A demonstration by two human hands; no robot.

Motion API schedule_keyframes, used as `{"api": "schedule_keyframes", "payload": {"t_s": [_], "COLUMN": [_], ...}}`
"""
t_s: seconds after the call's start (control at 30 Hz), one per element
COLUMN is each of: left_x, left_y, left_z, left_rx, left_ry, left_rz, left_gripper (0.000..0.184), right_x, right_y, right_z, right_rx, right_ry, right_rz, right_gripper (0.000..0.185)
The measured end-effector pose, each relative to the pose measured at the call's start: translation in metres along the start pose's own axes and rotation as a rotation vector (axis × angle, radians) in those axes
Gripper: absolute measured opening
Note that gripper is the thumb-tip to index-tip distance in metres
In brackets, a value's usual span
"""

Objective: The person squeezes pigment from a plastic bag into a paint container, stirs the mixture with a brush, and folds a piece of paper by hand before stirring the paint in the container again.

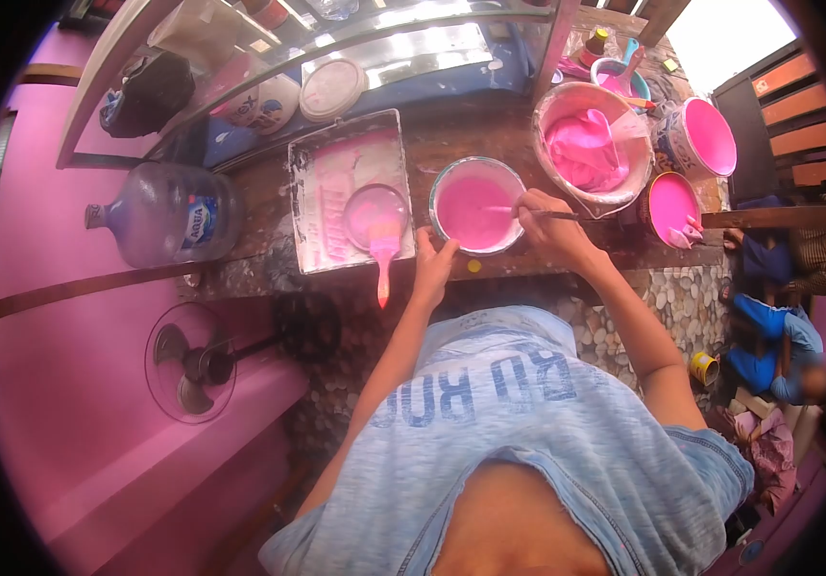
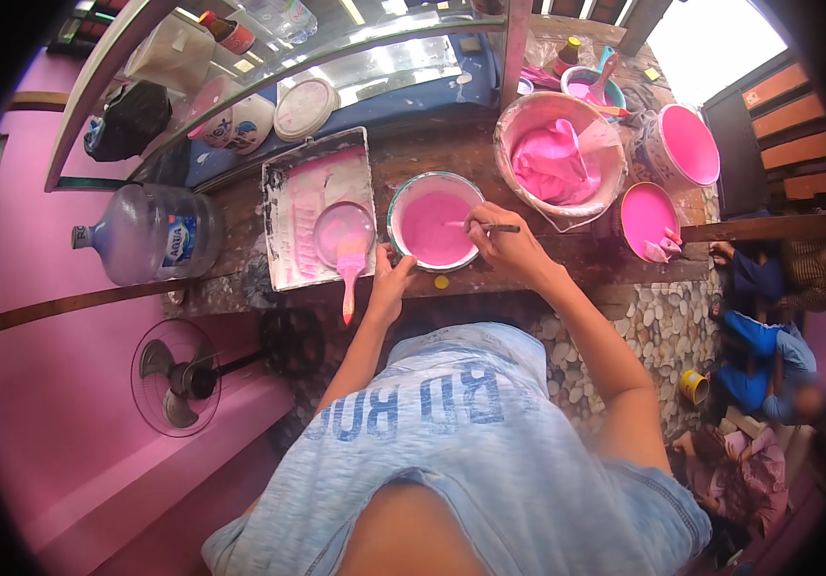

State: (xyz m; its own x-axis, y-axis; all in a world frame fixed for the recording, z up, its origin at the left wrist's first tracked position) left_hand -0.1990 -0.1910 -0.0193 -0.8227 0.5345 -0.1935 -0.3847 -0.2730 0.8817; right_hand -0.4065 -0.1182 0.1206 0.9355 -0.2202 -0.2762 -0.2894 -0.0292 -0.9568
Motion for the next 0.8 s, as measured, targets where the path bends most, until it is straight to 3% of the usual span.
{"api": "schedule_keyframes", "payload": {"t_s": [0.07,0.17,0.33,0.5,0.6,0.8], "left_x": [-0.003,-0.002,0.013,0.027,0.014,0.009], "left_y": [0.005,-0.018,-0.026,-0.015,0.004,0.010], "left_z": [-0.001,0.006,0.013,0.008,0.012,0.014], "left_rx": [-0.008,-0.218,-0.117,-0.140,-0.038,-0.029], "left_ry": [-0.032,-0.098,-0.140,-0.131,-0.076,-0.067], "left_rz": [-0.082,0.151,0.276,0.410,0.392,0.344], "left_gripper": [0.045,0.050,0.050,0.048,0.047,0.045], "right_x": [-0.005,-0.008,-0.011,0.000,0.004,-0.003], "right_y": [0.002,0.000,-0.022,-0.031,-0.037,-0.038], "right_z": [0.000,0.003,0.007,0.007,0.012,0.016], "right_rx": [-0.010,0.020,-0.078,-0.134,-0.108,-0.130], "right_ry": [0.026,-0.027,-0.029,-0.044,-0.096,-0.074], "right_rz": [0.062,0.129,0.196,0.041,0.052,0.103], "right_gripper": [0.010,0.009,0.011,0.013,0.013,0.015]}}
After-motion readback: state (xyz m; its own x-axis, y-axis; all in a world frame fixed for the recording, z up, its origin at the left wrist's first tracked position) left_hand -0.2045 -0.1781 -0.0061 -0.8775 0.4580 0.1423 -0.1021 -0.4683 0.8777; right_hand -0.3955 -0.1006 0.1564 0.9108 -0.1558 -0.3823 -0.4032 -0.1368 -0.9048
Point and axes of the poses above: each hand's wrist, its own z-axis away from the middle knuckle, its own x-axis out of the palm, y = z × x, the point moved 8 cm from there along -z, towards the middle knuckle, and after that the axes turned 15 degrees about -z, right-handed, at the moved point
